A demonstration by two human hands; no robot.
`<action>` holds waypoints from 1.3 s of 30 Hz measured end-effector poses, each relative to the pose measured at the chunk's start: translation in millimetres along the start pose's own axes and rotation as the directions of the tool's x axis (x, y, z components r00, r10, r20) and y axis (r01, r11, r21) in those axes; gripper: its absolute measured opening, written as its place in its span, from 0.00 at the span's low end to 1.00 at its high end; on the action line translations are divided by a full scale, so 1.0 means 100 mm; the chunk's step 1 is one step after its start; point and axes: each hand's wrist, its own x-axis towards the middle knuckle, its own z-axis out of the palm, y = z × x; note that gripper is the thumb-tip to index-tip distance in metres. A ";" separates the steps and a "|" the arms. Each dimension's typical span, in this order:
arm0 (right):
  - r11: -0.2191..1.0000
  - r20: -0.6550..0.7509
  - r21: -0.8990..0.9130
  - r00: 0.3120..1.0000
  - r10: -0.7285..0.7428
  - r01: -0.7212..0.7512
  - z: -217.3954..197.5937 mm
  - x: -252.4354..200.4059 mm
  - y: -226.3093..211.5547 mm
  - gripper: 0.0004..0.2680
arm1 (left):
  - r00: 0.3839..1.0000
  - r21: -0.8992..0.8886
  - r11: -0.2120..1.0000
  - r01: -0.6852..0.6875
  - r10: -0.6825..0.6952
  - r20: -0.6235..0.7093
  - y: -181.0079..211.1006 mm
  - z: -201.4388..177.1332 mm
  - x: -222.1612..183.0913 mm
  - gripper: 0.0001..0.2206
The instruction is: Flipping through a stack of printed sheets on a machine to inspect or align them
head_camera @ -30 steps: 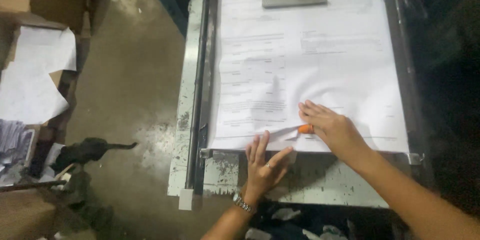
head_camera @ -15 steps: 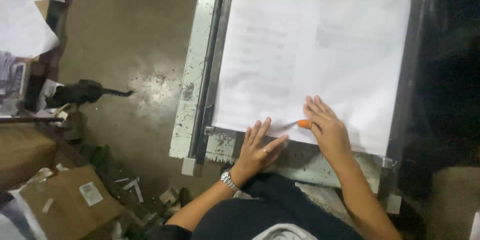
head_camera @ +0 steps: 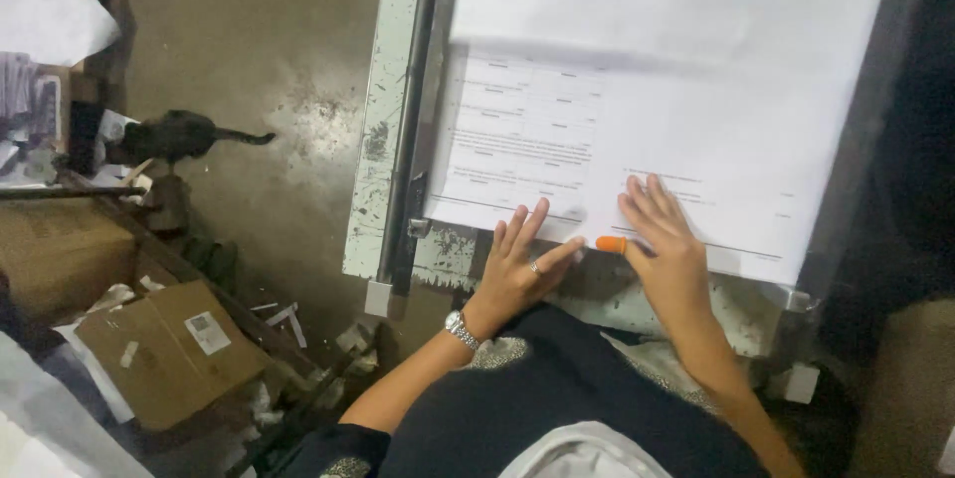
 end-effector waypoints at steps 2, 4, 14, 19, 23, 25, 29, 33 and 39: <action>1.000 -0.024 -0.010 1.000 -0.002 0.002 0.10 -0.02 0.12 0.18 | 1.000 -0.010 1.000 0.005 -0.005 0.013 -0.03 0.04 -0.04 0.24; 1.000 -0.043 -0.021 0.999 0.005 -0.005 0.15 -0.05 0.14 0.16 | 0.999 -0.025 1.000 0.014 -0.013 0.035 -0.04 0.05 -0.07 0.24; 0.999 -0.052 -0.028 0.998 0.018 -0.020 0.09 0.00 0.08 0.17 | 1.000 -0.059 0.998 0.017 -0.017 0.004 -0.05 0.03 -0.04 0.23; 0.998 -0.110 -0.064 0.994 0.005 -0.012 0.10 0.05 0.08 0.10 | 1.000 -0.064 0.998 -0.001 0.001 0.003 -0.05 0.03 -0.01 0.24; 0.999 -0.066 -0.033 0.998 0.003 -0.005 0.06 0.04 0.05 0.15 | 1.000 -0.066 0.998 0.009 -0.009 -0.001 -0.06 0.03 -0.02 0.24; 1.000 -0.061 -0.030 0.998 0.006 -0.008 0.09 0.02 0.07 0.16 | 1.000 -0.075 0.997 0.019 -0.018 0.014 -0.06 0.02 -0.04 0.24; 0.997 -0.110 -0.077 0.994 -0.007 -0.001 0.15 0.01 0.11 0.13 | 1.000 -0.046 0.999 0.003 -0.003 -0.005 -0.04 0.05 -0.03 0.23; 0.997 -0.087 -0.077 0.996 -0.018 0.011 0.04 0.05 0.05 0.17 | 1.000 -0.053 0.999 -0.007 0.006 -0.016 -0.05 0.03 0.00 0.24; 0.996 -0.106 -0.090 0.994 -0.010 0.000 0.10 0.03 0.10 0.17 | 1.000 -0.032 0.999 -0.004 0.003 -0.008 -0.07 0.07 -0.04 0.25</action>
